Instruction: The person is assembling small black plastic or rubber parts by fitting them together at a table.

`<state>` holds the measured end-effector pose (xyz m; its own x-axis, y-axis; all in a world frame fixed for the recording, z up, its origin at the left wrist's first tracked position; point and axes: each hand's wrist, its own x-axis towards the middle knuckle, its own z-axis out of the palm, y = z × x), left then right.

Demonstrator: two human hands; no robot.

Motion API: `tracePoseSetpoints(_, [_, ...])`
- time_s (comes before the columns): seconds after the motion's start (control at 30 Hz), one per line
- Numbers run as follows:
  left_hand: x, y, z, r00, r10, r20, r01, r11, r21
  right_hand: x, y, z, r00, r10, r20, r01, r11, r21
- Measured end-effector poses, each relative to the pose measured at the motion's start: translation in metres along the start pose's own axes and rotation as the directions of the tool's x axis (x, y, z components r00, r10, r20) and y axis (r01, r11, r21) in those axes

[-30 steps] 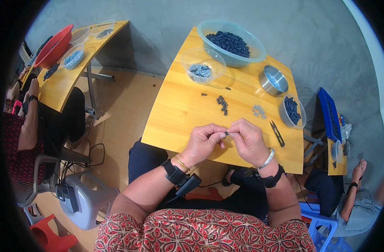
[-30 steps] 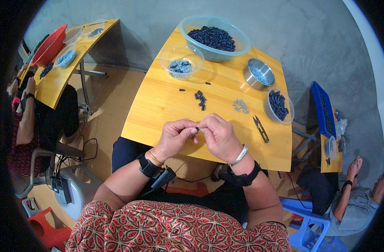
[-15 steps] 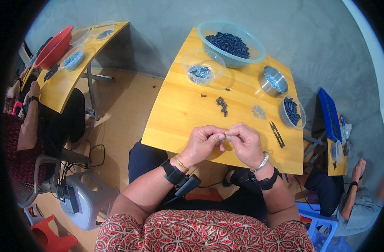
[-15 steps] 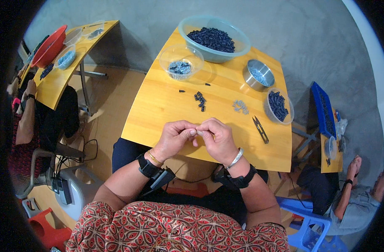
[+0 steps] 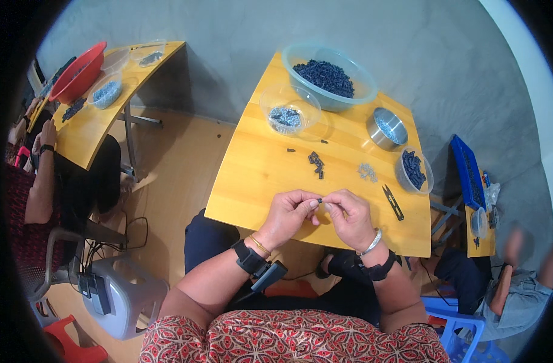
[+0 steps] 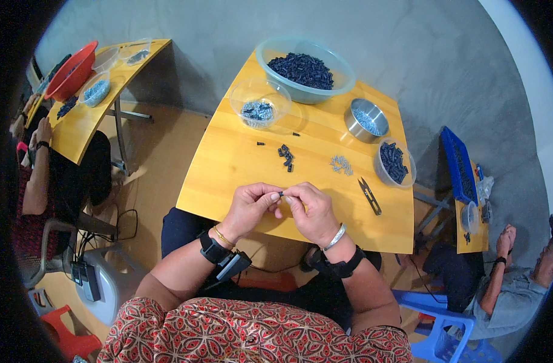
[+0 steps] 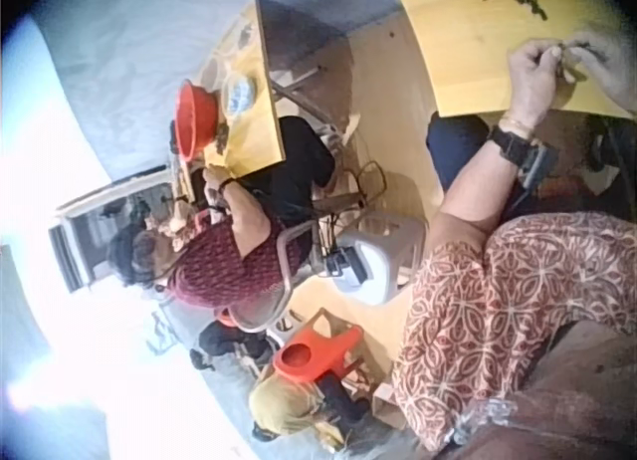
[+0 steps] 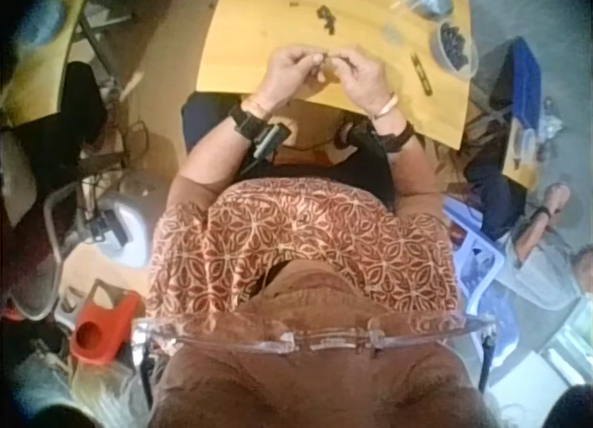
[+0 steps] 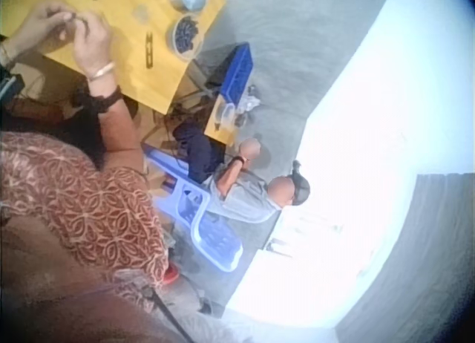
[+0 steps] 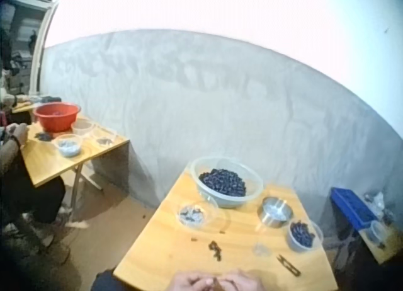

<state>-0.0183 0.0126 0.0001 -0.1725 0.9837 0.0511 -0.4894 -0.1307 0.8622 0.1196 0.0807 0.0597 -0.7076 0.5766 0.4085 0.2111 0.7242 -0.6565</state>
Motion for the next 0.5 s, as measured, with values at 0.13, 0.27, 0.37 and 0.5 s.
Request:
tracePoseSetpoints(0.13, [0.0,-0.001,0.002,1.0,-0.017,-0.005,0.017,1.0,0.022,-0.004,0.001,0.003,1.0,-0.023,-0.009,0.023,1.0,-0.004])
tracePoseSetpoints(0.27, [0.0,-0.002,0.002,1.0,0.005,-0.026,-0.005,1.0,0.005,-0.004,0.002,0.007,0.998,-0.057,-0.036,0.056,0.998,-0.003])
tracePoseSetpoints(0.37, [-0.001,-0.001,0.001,0.999,0.034,-0.028,-0.034,0.999,-0.002,0.014,0.009,-0.01,0.996,0.076,0.038,-0.074,0.996,-0.049])
tracePoseSetpoints(0.5, [0.002,-0.002,0.001,0.999,0.031,-0.024,-0.032,0.998,-0.053,0.046,0.049,-0.02,0.947,0.321,-0.031,-0.321,0.947,-0.01])
